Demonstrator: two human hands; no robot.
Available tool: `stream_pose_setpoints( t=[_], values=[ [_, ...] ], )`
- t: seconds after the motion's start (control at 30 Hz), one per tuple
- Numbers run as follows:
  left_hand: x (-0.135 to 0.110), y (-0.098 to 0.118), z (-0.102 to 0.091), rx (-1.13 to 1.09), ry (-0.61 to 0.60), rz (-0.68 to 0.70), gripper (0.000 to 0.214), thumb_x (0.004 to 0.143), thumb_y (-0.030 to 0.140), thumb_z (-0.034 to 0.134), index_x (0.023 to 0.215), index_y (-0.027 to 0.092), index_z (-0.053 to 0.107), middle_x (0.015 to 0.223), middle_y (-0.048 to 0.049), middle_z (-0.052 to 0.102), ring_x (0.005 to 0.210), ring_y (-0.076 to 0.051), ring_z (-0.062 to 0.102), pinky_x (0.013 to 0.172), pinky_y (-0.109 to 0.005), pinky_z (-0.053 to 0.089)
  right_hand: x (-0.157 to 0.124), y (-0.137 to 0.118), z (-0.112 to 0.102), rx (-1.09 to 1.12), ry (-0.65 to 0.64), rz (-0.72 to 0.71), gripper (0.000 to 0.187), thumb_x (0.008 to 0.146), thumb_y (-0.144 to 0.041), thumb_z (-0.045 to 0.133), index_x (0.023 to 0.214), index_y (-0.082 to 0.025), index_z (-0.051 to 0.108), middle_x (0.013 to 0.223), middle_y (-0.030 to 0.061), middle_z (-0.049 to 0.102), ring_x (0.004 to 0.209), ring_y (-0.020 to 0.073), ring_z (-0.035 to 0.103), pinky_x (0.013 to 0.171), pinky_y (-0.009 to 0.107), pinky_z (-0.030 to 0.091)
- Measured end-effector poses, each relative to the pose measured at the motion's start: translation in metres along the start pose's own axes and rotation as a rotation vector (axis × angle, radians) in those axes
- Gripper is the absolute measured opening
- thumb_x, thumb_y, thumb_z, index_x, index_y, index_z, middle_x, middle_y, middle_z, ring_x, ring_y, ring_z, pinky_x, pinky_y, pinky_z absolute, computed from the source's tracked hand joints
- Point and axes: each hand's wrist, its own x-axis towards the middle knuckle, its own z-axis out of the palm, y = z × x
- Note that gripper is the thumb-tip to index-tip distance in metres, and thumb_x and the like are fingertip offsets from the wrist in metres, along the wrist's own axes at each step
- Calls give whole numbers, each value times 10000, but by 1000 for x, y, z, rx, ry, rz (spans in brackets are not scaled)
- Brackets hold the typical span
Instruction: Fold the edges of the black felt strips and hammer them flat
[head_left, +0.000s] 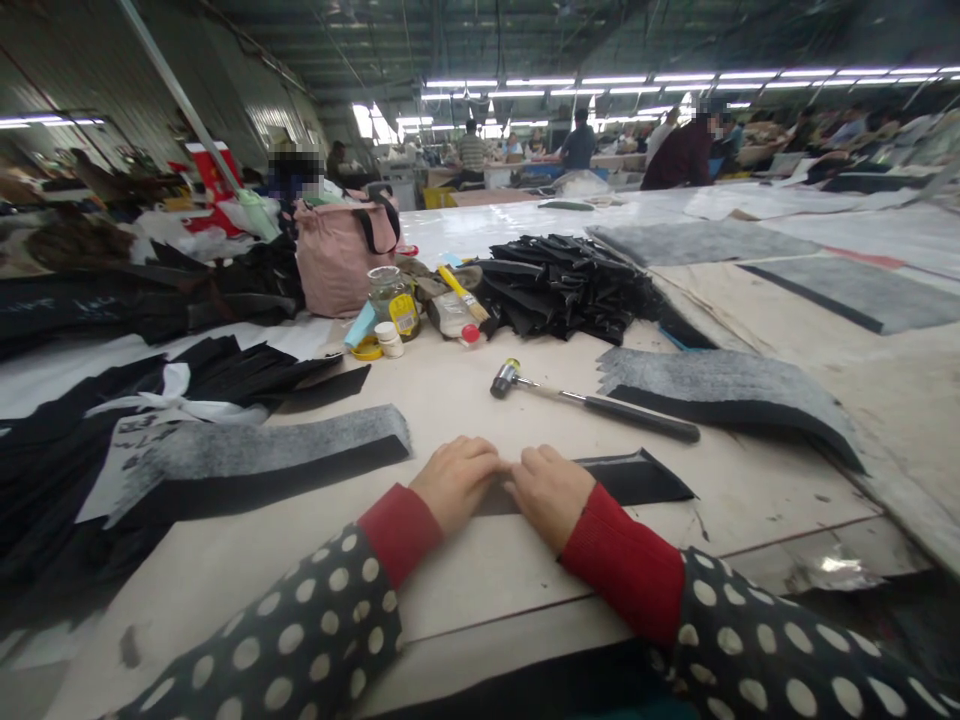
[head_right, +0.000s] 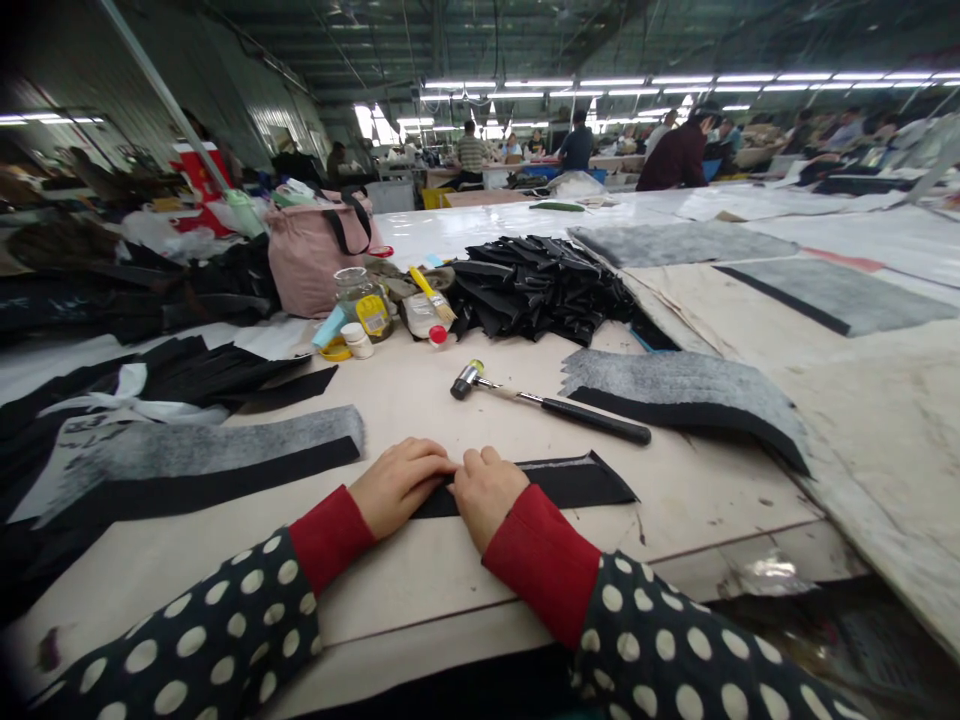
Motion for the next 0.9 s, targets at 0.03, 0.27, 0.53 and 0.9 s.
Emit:
stream_pose_setpoints(
  t=[0.03, 0.27, 0.53, 0.9],
  values=[
    [-1, -3, -1, -35, 12, -15, 217, 823, 191, 414, 978, 215, 564, 946, -36, 553, 887, -159, 472, 798, -299, 383, 1, 0, 0, 0, -1, 15, 189, 814, -243, 455, 774, -134, 605, 747, 114, 536, 742, 220, 490, 567, 316, 396],
    [-13, -25, -12, -170, 50, -126, 259, 736, 173, 516, 990, 172, 567, 914, -43, 568, 852, -157, 504, 797, -294, 399, 3, 6, -6, 77, -39, 74, 194, 803, -270, 462, 841, -141, 602, 837, 102, 552, 825, 221, 482, 706, 329, 408],
    [-14, -23, -8, -178, 81, -126, 243, 700, 104, 515, 917, 178, 597, 864, -31, 564, 839, -155, 500, 790, -290, 402, 14, 3, -6, 330, -87, 2, 315, 730, -69, 438, 1002, -150, 576, 914, 73, 550, 861, 168, 465, 791, 278, 371],
    [-16, -10, -19, 110, -49, -18, 257, 794, 111, 393, 938, 188, 592, 922, -47, 538, 840, -158, 472, 777, -295, 399, 13, -19, -2, 18, -95, -95, 267, 801, -68, 334, 892, -105, 583, 813, 113, 525, 789, 225, 471, 616, 321, 400]
  ],
)
